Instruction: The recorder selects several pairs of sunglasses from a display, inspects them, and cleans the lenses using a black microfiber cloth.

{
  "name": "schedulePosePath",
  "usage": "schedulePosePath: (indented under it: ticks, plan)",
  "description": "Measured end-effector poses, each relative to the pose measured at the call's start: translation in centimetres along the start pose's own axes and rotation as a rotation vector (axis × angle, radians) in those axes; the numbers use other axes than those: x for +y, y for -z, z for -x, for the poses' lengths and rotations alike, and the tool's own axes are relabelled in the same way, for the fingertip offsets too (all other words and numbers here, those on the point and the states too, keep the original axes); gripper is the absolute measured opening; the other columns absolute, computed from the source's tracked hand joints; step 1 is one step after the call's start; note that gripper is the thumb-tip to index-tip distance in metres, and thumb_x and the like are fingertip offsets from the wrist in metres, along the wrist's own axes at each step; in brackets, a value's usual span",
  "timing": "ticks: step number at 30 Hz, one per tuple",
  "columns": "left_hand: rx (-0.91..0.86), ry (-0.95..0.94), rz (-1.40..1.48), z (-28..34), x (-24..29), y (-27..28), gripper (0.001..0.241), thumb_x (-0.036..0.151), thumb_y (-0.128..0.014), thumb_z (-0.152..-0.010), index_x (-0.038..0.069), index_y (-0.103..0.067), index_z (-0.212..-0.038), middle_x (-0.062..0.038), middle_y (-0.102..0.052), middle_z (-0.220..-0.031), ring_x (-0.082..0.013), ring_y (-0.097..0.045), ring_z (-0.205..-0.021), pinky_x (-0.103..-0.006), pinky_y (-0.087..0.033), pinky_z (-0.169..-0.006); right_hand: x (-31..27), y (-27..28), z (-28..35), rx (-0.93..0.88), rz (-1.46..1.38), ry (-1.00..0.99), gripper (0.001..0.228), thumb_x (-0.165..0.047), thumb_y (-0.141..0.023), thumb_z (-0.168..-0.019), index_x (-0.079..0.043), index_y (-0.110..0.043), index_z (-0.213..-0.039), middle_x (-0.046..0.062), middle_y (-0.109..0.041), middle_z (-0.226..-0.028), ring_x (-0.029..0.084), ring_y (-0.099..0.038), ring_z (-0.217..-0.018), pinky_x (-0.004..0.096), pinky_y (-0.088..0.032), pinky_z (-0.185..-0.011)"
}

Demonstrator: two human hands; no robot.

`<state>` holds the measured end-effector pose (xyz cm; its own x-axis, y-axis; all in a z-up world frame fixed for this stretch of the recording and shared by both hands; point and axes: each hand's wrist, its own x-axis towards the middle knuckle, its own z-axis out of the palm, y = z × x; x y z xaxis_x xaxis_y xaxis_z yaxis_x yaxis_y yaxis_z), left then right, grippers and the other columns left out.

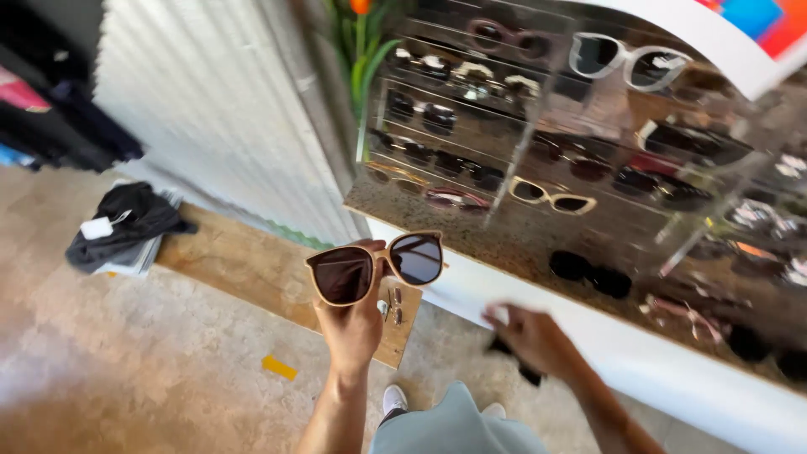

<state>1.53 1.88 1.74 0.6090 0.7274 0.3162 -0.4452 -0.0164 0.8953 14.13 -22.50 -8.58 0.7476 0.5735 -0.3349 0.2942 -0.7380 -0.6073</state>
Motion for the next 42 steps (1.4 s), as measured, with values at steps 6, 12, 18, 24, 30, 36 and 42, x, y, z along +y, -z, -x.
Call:
schedulePosePath:
  ticks: [6, 12, 18, 24, 30, 36, 42]
  plan:
    - [0.050, -0.120, 0.128, -1.1, 0.2, 1.7, 0.018, -0.001, -0.065, -0.102, -0.005, -0.066, -0.120, -0.012, -0.072, -0.118, -0.0194, -0.070, -0.105, -0.0350, -0.060, -0.092, 2.1, -4.9, 0.1, -0.485, -0.286, -0.144, 0.024, -0.020, -0.073, -0.091, -0.003, -0.079, -0.108, 0.013, -0.080, -0.095, 0.020, -0.073, -0.081, 0.031, -0.057, -0.075]
    - [0.029, 0.025, 0.368, -1.3, -0.1, 2.4, 0.021, 0.000, -0.063, -0.103, -0.002, -0.066, -0.123, -0.012, -0.069, -0.123, -0.0197, -0.068, -0.107, -0.0348, -0.058, -0.093, -5.6, 0.2, 1.3, 0.002, -1.209, -0.149, 0.032, -0.009, -0.056, -0.097, 0.002, -0.068, -0.124, 0.014, -0.077, -0.116, 0.024, -0.073, -0.101, 0.035, -0.058, -0.085]
    - [-0.167, 0.040, 0.740, -1.2, -1.3, 4.9, 0.021, -0.001, -0.065, -0.103, 0.001, -0.066, -0.124, -0.011, -0.063, -0.129, -0.0206, -0.063, -0.118, -0.0313, -0.051, -0.102, -2.3, 1.2, -2.0, -0.117, -1.575, 0.146, 0.037, -0.001, -0.061, -0.106, 0.000, -0.058, -0.143, 0.011, -0.068, -0.132, 0.017, -0.064, -0.121, 0.027, -0.051, -0.102]
    - [-0.204, -0.190, 0.669, -0.9, -1.0, 6.8, 0.024, 0.002, -0.070, -0.101, 0.010, -0.068, -0.123, -0.004, -0.064, -0.131, -0.0219, -0.057, -0.132, -0.0358, -0.049, -0.109, -1.4, -4.6, -2.5, -0.306, -1.546, -0.180, 0.049, -0.016, -0.053, -0.103, 0.000, -0.050, -0.148, 0.013, -0.067, -0.131, 0.020, -0.066, -0.114, 0.035, -0.054, -0.098]
    - [-0.173, -0.232, 0.524, -0.7, -1.1, 7.7, 0.009, 0.002, -0.071, -0.106, 0.008, -0.070, -0.114, -0.005, -0.065, -0.123, -0.0213, -0.056, -0.126, -0.0353, -0.049, -0.104, -6.9, -3.3, 0.2, -0.290, -1.371, -0.261, 0.056, -0.026, -0.049, -0.104, 0.000, -0.044, -0.153, 0.013, -0.066, -0.136, 0.020, -0.065, -0.114, 0.037, -0.053, -0.094]
    - [-0.150, -0.167, 0.605, -0.6, -0.9, 7.5, 0.016, 0.004, -0.067, -0.105, 0.007, -0.069, -0.120, -0.008, -0.063, -0.131, -0.0216, -0.060, -0.126, -0.0362, -0.051, -0.108, 2.7, -4.9, -3.9, -0.606, -1.915, 0.029, 0.046, -0.011, -0.051, -0.124, 0.008, -0.040, -0.164, 0.019, -0.064, -0.139, 0.021, -0.064, -0.118, 0.031, -0.052, -0.089]
    - [-0.191, -0.019, 0.772, -0.5, -0.7, 7.0, 0.017, 0.004, -0.065, -0.108, 0.002, -0.070, -0.124, -0.012, -0.061, -0.130, -0.0201, -0.063, -0.113, -0.0338, -0.053, -0.099, -3.9, -0.7, -1.0, -0.153, -1.580, -0.015, 0.035, -0.013, -0.046, -0.112, 0.002, -0.055, -0.143, 0.012, -0.069, -0.124, 0.015, -0.068, -0.112, 0.030, -0.053, -0.098]
